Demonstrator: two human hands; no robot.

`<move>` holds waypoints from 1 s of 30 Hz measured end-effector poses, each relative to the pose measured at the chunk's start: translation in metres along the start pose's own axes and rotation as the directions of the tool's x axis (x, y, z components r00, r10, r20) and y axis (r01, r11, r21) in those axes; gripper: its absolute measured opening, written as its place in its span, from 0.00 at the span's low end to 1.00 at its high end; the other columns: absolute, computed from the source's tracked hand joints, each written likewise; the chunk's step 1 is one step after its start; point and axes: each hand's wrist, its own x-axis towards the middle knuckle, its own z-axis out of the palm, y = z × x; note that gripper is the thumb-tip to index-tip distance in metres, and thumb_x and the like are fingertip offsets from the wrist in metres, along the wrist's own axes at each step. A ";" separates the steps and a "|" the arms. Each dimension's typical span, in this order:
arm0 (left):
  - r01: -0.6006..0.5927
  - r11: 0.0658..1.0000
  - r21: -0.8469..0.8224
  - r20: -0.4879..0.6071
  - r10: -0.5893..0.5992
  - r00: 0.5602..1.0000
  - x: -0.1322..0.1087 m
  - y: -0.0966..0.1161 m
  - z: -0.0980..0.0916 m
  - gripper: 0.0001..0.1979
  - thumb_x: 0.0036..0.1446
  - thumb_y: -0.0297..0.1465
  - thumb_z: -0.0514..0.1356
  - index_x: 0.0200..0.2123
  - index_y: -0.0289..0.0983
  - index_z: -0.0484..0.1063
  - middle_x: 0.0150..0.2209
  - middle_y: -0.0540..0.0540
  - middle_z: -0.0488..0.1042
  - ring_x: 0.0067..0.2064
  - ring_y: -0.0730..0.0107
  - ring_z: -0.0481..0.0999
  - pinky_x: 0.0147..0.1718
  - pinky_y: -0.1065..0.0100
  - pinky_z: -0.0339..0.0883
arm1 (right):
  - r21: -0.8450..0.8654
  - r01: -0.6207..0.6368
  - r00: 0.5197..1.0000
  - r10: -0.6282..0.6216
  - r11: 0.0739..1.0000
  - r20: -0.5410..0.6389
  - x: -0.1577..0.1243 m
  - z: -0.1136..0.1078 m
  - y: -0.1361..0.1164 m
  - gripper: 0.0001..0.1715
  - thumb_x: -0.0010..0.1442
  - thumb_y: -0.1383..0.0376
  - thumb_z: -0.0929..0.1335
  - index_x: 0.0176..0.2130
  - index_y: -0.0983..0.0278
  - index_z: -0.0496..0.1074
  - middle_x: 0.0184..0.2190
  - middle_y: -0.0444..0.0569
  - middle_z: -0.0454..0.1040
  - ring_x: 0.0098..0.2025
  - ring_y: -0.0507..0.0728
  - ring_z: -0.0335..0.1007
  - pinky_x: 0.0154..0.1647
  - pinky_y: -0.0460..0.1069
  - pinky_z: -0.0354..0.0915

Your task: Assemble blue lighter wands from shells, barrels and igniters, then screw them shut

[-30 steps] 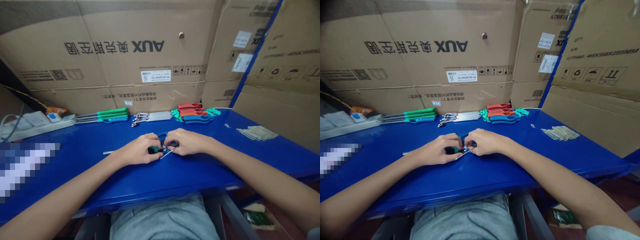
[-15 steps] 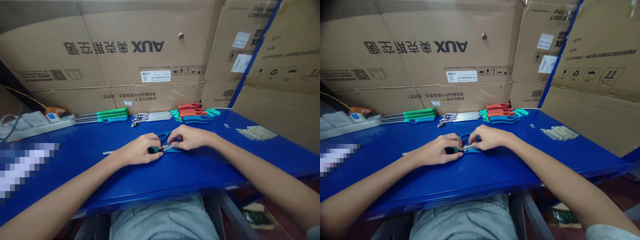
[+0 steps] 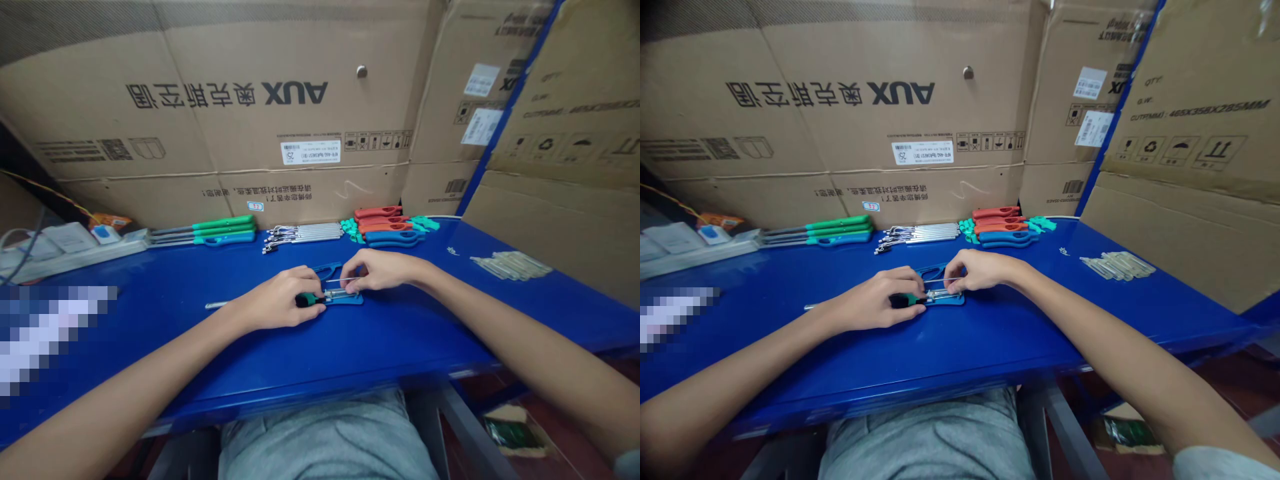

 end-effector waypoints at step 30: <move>0.042 0.999 -0.007 -0.007 -0.042 0.999 -0.001 -0.003 0.000 0.12 0.57 0.35 0.62 0.43 0.37 0.77 0.41 0.45 0.77 0.43 0.63 0.76 0.44 0.65 0.69 | -0.011 -0.078 0.996 0.078 0.997 0.034 0.002 -0.001 0.005 0.15 0.56 0.57 0.70 0.35 0.68 0.77 0.27 0.46 0.76 0.27 0.51 0.65 0.28 0.45 0.58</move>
